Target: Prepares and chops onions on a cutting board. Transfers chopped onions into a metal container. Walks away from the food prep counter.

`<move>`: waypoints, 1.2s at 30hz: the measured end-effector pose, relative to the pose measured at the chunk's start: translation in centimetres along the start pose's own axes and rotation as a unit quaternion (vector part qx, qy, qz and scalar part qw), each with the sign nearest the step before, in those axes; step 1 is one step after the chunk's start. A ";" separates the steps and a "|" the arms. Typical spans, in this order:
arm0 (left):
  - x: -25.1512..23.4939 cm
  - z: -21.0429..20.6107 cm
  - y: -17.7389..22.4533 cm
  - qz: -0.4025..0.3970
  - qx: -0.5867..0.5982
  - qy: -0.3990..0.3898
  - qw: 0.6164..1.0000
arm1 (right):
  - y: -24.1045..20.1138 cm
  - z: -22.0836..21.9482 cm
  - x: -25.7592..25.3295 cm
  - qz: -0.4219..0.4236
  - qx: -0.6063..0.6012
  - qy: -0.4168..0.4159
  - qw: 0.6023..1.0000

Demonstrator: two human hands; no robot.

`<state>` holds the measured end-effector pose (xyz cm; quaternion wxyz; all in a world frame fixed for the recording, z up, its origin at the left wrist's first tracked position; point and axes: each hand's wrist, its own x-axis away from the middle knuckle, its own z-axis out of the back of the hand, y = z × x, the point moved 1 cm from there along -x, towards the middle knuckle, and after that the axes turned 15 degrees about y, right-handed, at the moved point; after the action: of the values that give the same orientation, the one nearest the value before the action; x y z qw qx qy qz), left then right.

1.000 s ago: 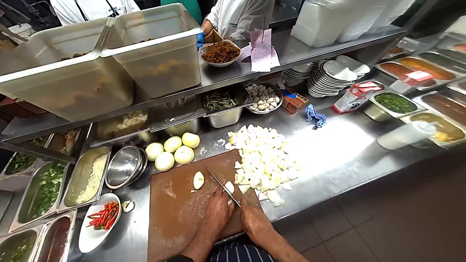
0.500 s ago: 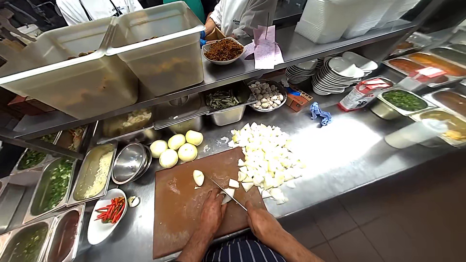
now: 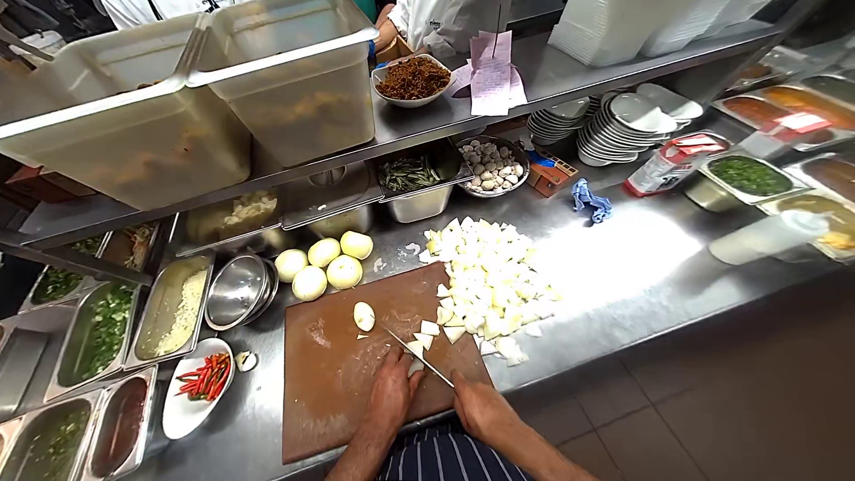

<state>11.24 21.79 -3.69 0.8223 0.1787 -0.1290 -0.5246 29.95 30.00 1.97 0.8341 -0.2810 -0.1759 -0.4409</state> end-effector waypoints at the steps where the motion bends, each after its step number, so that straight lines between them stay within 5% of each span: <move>1: 0.1 0.0 -0.2 -0.011 -0.001 0.010 1.000 | 0.4 -0.4 -0.4 0.010 -0.008 0.013 1.000; 5: 1.3 0.5 -2.2 -0.060 0.006 0.078 0.995 | 1.6 0.7 0.7 0.050 -0.018 0.035 0.998; 11: 1.7 0.1 -3.0 -0.085 0.013 0.097 0.992 | -1.6 4.7 2.7 0.007 0.057 -0.056 0.997; 14: 2.1 0.0 -2.8 -0.056 0.020 0.098 0.993 | -0.2 -0.5 -0.1 0.041 0.015 -0.002 0.999; 18: 0.5 0.9 -1.0 0.068 0.069 0.016 0.995 | 3.3 -1.9 0.2 0.067 -0.116 0.091 0.987; 22: -4.3 1.8 1.8 0.040 0.131 -0.011 0.991 | 6.0 -1.0 2.7 0.001 -0.245 0.188 0.951; 25: -7.6 6.1 -1.1 0.009 0.064 0.048 0.997 | 6.7 0.8 3.3 0.046 -0.224 0.083 0.970; 28: -10.0 7.8 -7.7 -0.020 -0.022 -0.041 0.999 | 6.2 -0.3 2.5 0.098 -0.201 -0.053 0.973; 30: -10.2 6.9 -10.0 -0.050 -0.001 -0.064 0.997 | 6.1 -1.4 1.2 0.062 -0.223 -0.053 0.971; 33: -7.5 6.5 -8.3 0.034 0.056 -0.050 0.997 | 5.2 -0.5 -0.1 -0.015 -0.199 0.028 0.980; 36: -3.1 4.9 -4.5 0.115 0.080 0.007 0.990 | 2.8 1.0 0.0 0.007 -0.121 0.075 0.990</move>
<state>4.29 22.14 -1.25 0.8611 0.2315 -0.1850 -0.4132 32.21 31.92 1.89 0.8080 -0.3467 -0.0564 -0.4730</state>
